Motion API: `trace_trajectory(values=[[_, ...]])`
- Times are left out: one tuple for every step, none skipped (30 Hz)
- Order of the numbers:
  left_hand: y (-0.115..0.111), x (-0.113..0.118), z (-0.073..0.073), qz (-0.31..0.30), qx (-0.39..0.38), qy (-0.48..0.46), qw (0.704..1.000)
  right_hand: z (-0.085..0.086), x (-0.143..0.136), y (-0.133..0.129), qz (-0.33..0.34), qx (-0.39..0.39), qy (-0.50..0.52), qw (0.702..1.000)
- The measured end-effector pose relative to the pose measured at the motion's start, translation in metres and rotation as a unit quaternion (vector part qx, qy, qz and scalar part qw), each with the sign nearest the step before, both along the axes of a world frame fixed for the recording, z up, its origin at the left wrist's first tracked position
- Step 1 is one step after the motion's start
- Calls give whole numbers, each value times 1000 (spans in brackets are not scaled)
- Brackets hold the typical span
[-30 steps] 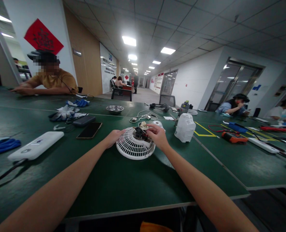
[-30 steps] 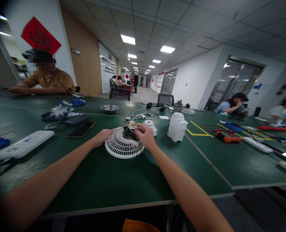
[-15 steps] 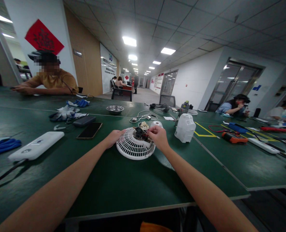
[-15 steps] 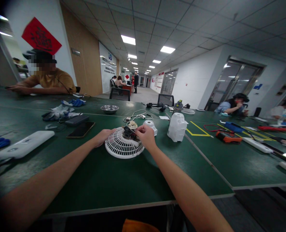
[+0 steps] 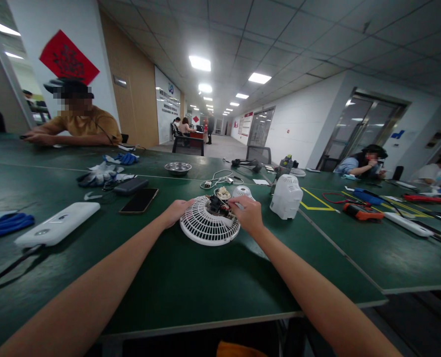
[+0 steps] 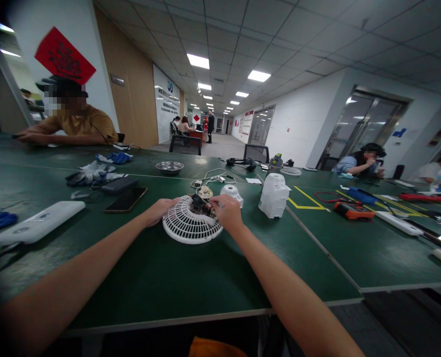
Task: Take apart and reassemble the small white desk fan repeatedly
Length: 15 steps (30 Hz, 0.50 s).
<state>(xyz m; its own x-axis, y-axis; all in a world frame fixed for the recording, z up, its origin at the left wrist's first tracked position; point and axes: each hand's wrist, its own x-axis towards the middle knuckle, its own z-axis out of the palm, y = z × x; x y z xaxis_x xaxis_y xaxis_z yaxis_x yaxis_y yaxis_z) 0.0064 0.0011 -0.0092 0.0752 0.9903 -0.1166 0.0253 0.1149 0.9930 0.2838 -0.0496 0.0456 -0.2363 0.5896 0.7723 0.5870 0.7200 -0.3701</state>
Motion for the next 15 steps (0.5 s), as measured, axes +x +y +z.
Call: trace_trajectory(values=[[1, 0, -1, 0, -1, 0, 1000, 0, 0, 1, 9, 8, -14, 1000], [2, -1, -2, -2, -1, 1, 1000, 0, 0, 2, 14, 17, -24, 999], [3, -1, -3, -2, 0, 2, 1000, -1, 0, 3, 16, 25, -31, 999], [3, -2, -3, -5, 1, 2, 1000, -1, -1, 3, 16, 32, -34, 999], [3, -2, -4, -9, 3, 2, 1000, -2, -2, 4, 15, 36, -33, 999], [4, -2, -4, -13, 7, 1, 1000, -3, -3, 4, 12, 38, -30, 999], [4, -1, -4, -17, 10, 0, 1000, -4, -4, 4, 7, 37, -23, 999], [3, -1, -4, -19, 12, -2, 1000, -4, -6, 4, 1, 34, -16, 999], [3, -1, -4, -20, 14, -3, 1000, -5, -7, 3, -6, 30, -7, 1000], [3, -1, -4, -21, 16, -4, 1000, -5, -8, 2, -14, 26, 4, 1000], [4, -1, -4, -19, 18, -4, 1000, -5, -10, 1, -23, 24, 14, 999], [4, -1, -5, -19, 19, -3, 1000, -5, -11, 1, -29, 23, 23, 999], [4, -1, -5, -21, 20, -1, 1000, -5, -11, 0, -34, 23, 29, 999], [4, -2, -5, -21, 20, 2, 1000, -5, -12, -1, -37, 24, 32, 999], [5, -2, -5, -23, 19, 5, 1000, -5, -12, -1, -37, 25, 32, 999]])
